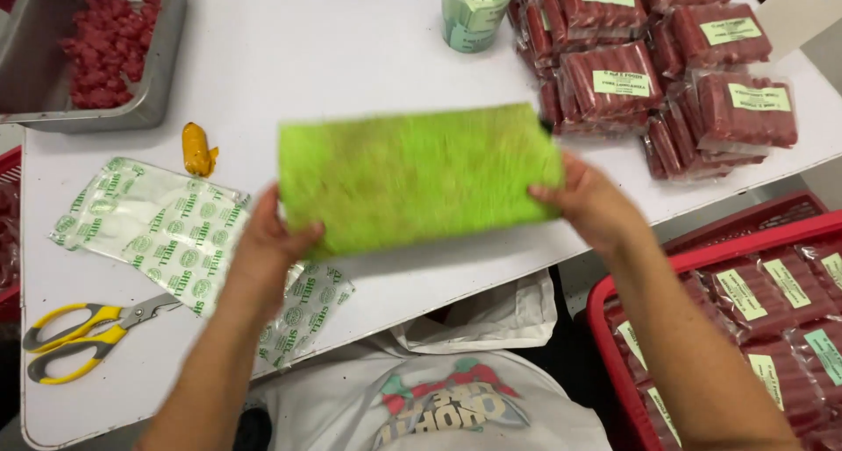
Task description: Cleaning a work surface with a cloth and sealing small plastic bags of red food items using a heat sealer.
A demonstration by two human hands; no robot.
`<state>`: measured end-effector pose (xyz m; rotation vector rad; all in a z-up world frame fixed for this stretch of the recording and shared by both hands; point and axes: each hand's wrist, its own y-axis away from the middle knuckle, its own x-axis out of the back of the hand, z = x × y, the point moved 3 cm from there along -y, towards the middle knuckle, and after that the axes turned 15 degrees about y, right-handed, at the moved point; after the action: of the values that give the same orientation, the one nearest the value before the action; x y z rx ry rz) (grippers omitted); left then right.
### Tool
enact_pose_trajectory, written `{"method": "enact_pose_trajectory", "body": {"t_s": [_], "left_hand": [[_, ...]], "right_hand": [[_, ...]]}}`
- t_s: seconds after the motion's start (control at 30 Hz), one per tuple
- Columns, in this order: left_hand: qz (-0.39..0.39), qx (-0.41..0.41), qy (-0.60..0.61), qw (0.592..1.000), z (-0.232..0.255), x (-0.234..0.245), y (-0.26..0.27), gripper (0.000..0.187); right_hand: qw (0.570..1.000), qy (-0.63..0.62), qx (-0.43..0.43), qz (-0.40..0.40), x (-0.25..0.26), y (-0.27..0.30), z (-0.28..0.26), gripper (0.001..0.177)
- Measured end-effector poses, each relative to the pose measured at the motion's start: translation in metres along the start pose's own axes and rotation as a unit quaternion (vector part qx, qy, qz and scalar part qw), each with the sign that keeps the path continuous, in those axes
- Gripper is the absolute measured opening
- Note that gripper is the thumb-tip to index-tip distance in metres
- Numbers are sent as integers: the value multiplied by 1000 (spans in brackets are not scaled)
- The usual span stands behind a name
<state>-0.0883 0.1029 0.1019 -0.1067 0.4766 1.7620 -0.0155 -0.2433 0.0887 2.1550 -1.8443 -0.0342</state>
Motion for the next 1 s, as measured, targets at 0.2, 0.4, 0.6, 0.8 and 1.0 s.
{"method": "enact_pose_trajectory", "body": {"t_s": [0.2, 0.4, 0.6, 0.8, 1.0], "left_hand": [[73, 157, -283, 943, -54, 21, 21, 90], [62, 151, -360, 919, -40, 6, 5, 78], [54, -121, -630, 765, -19, -13, -11, 41], [-259, -334, -611, 669, -68, -46, -32, 54], [-275, -150, -709, 632, -102, -35, -36, 81]], "right_hand": [[991, 120, -55, -33, 47, -11, 142, 108], [974, 223, -38, -17, 23, -14, 97, 95], [917, 393, -39, 52, 15, -2, 82, 88], [733, 562, 372, 93, -55, -5, 67, 49], [697, 684, 187, -105, -82, -20, 67, 78]]}}
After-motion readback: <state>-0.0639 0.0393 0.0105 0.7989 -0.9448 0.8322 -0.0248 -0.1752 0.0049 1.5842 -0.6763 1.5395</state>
